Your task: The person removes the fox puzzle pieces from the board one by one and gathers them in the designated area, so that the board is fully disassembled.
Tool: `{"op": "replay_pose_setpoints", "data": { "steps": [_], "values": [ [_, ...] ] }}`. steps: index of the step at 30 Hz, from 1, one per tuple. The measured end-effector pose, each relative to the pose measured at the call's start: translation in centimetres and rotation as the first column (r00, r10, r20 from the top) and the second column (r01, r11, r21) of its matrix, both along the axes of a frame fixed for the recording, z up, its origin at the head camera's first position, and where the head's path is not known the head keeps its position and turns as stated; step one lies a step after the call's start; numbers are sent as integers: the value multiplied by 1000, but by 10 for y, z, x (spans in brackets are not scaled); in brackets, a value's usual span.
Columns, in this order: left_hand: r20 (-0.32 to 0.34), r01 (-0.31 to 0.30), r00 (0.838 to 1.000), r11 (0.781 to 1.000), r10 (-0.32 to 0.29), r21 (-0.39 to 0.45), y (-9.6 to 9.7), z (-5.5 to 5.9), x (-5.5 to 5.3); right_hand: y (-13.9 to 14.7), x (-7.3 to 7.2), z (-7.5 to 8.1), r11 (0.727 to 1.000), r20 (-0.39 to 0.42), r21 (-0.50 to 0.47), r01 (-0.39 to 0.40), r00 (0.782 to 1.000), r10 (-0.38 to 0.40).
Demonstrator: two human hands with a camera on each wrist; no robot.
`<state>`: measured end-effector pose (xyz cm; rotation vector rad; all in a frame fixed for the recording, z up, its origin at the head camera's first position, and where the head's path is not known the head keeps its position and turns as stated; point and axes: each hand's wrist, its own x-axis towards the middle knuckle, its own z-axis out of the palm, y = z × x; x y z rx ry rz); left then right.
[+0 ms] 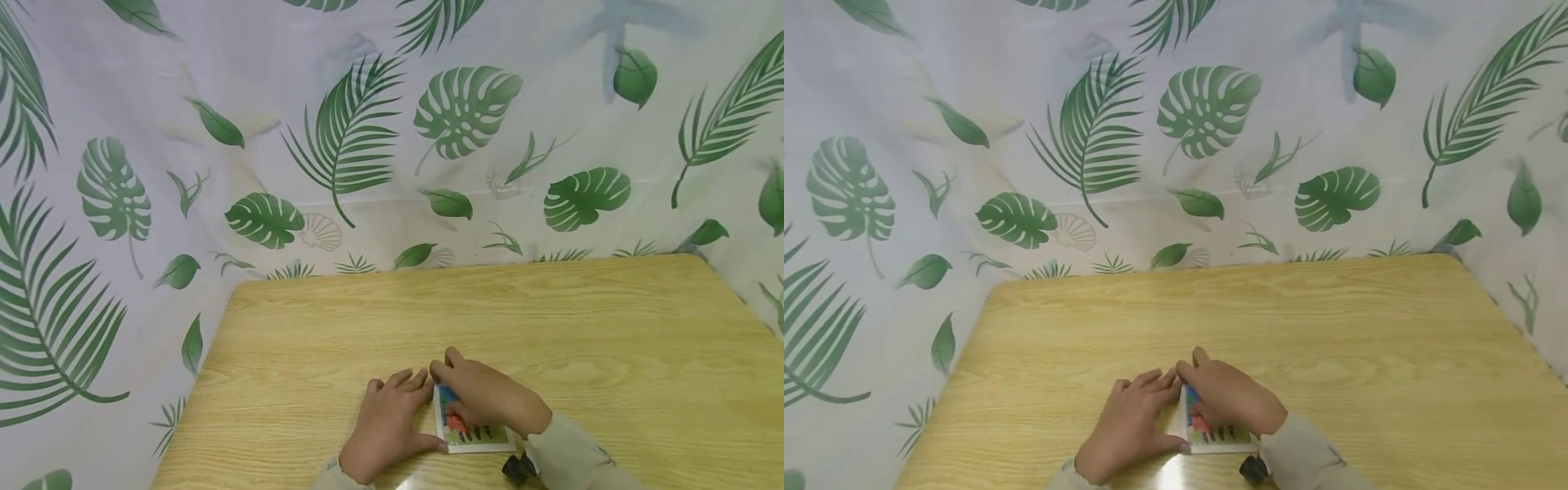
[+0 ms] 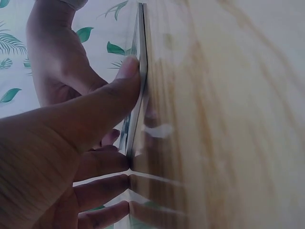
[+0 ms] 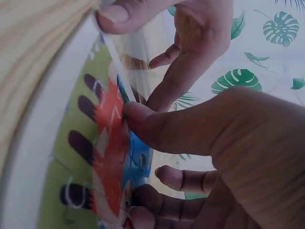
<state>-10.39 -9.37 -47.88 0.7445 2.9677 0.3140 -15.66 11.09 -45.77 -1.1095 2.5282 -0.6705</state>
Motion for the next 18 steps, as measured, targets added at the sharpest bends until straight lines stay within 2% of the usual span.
{"op": "replay_pose_setpoints", "data": {
  "steps": [9, 18],
  "values": [
    [10, 6, 1000, 1000, -6, -5, 0, -1, -1, 5, 2, -13, 998, -54, -48, 41, 998, -43],
    [10, 1, 1000, 1000, -2, 19, 1, -2, -1, 10, 2, -18, 992, -14, -116, 43, 999, -45]
  ]
}}
